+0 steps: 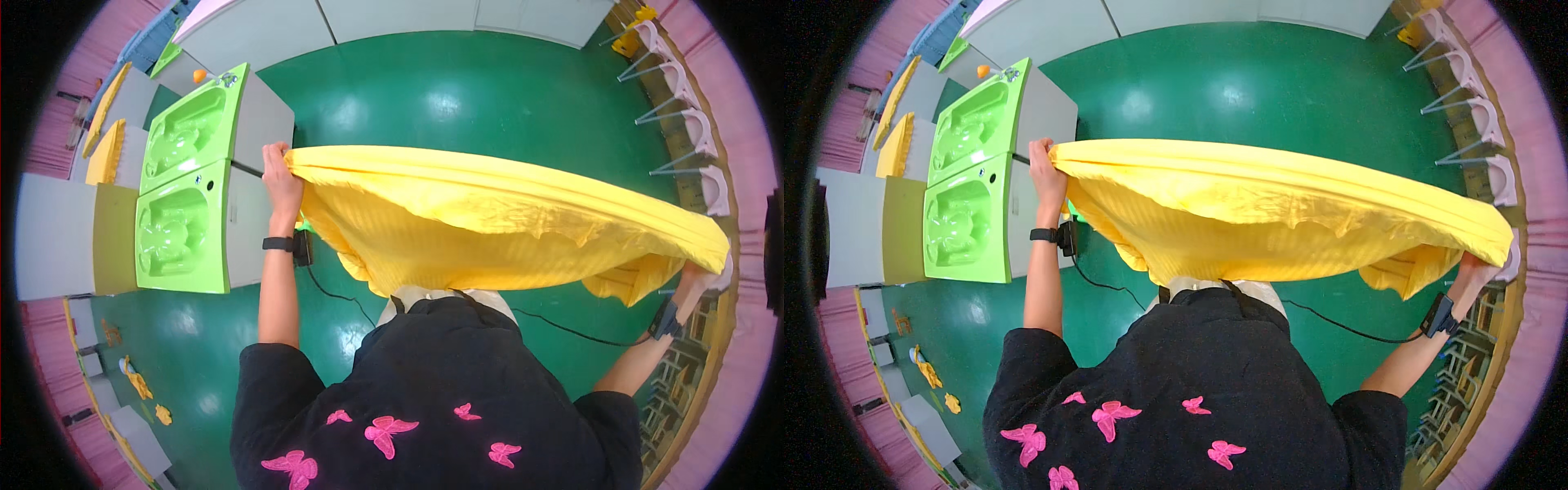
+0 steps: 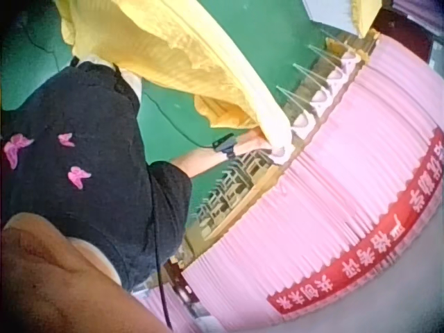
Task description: Spreading and smoothing yellow sheets over a row of small children's beds in a daycare center.
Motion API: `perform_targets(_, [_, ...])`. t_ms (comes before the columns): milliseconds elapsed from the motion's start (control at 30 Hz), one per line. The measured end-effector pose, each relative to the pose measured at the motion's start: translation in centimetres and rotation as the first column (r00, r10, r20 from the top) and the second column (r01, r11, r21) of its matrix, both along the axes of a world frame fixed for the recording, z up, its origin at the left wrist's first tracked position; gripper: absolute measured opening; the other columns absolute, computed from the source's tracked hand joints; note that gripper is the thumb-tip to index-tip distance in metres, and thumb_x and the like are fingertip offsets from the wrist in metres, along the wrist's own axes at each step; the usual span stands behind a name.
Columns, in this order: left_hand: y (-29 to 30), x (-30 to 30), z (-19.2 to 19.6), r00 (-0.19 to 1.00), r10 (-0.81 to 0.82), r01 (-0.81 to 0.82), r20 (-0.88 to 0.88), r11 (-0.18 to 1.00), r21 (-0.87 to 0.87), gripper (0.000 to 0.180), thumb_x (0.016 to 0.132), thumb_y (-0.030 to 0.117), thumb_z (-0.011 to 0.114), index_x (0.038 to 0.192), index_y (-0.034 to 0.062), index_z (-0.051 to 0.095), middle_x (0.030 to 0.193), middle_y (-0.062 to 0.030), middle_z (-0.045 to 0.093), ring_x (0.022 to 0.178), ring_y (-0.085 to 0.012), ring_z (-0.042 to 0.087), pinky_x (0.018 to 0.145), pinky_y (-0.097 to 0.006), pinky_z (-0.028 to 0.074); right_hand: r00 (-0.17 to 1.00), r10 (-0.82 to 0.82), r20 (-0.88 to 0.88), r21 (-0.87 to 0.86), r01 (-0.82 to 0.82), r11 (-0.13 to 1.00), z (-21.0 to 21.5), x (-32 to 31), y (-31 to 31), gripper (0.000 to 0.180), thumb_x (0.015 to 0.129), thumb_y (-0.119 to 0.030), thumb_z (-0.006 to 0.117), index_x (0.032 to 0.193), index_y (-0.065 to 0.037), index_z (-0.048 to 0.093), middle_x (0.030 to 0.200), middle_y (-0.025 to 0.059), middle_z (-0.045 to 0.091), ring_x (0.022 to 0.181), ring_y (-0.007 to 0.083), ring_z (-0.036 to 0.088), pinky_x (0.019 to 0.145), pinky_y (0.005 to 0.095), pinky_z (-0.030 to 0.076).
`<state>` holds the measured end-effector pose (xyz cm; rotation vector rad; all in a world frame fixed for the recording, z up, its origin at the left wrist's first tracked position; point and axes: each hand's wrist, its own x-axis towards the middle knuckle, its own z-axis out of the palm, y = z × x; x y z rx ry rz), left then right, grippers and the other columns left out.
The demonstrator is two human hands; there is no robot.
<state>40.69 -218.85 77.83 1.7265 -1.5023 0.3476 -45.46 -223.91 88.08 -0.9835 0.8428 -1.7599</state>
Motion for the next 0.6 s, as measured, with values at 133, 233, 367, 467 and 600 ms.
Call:
perform_targets(133, [-6.7,1.2,3.0,0.997,0.018,-0.024,0.068,0.996,0.09,0.029,0.078,-0.004,0.06,0.106,0.0021,0.056,0.099,-0.0203,0.058,0.091,-0.0429,0.058,0.073,-0.047,0.05,0.965,-0.259,0.034,0.09,0.255,0.963,-2.4,-5.1,-8.4,0.042,0.095,-0.026,0.05,0.127,0.001,0.054,0.127,0.0168,0.059,0.11,0.0324,0.062,0.094,0.047,0.053])
perform_targets(233, [-10.1,3.3,2.8,0.986,0.166,-0.166,0.007,0.98,0.109,0.03,0.078,-0.003,0.06,0.107,0.0036,0.058,0.093,-0.0216,0.064,0.091,-0.0416,0.062,0.076,-0.045,0.051,0.996,-0.08,-0.045,0.066,0.083,0.994,-4.6,-2.3,-18.0,0.039,0.096,-0.026,0.049,0.124,-0.001,0.056,0.121,0.016,0.062,0.106,0.031,0.064,0.092,0.0448,0.054])
perform_targets(367, [-12.6,5.3,4.8,0.933,0.343,-0.334,-0.11,0.938,0.093,0.03,0.079,-0.002,0.061,0.108,0.004,0.059,0.088,-0.0183,0.067,0.083,-0.0348,0.066,0.073,-0.039,0.052,0.98,-0.089,0.178,0.123,0.067,0.99,-5.5,0.4,-30.2,0.037,0.099,-0.028,0.044,0.123,-0.001,0.056,0.119,0.0131,0.063,0.108,0.0277,0.062,0.094,0.0419,0.051])
perform_targets(467, [-15.8,7.6,5.9,0.883,0.455,-0.448,-0.118,0.89,0.082,0.028,0.081,-0.003,0.059,0.108,0.0038,0.059,0.085,-0.0156,0.067,0.08,-0.0304,0.066,0.071,-0.036,0.051,0.991,-0.087,0.1,0.122,0.074,0.99,-5.1,3.7,-38.6,0.033,0.099,-0.029,0.047,0.119,-0.005,0.059,0.116,0.0102,0.065,0.103,0.0263,0.065,0.09,0.0429,0.055])
perform_targets(600, [-22.3,12.2,3.0,0.835,0.545,-0.533,-0.075,0.835,0.141,0.026,0.086,-0.004,0.051,0.109,0.0032,0.059,0.086,-0.0177,0.067,0.081,-0.0331,0.066,0.069,-0.039,0.051,0.994,-0.002,0.106,0.09,-0.008,0.996,-4.6,7.9,-51.2,0.032,0.099,-0.029,0.048,0.116,-0.005,0.06,0.112,0.0108,0.067,0.101,0.0265,0.066,0.09,0.0425,0.055])
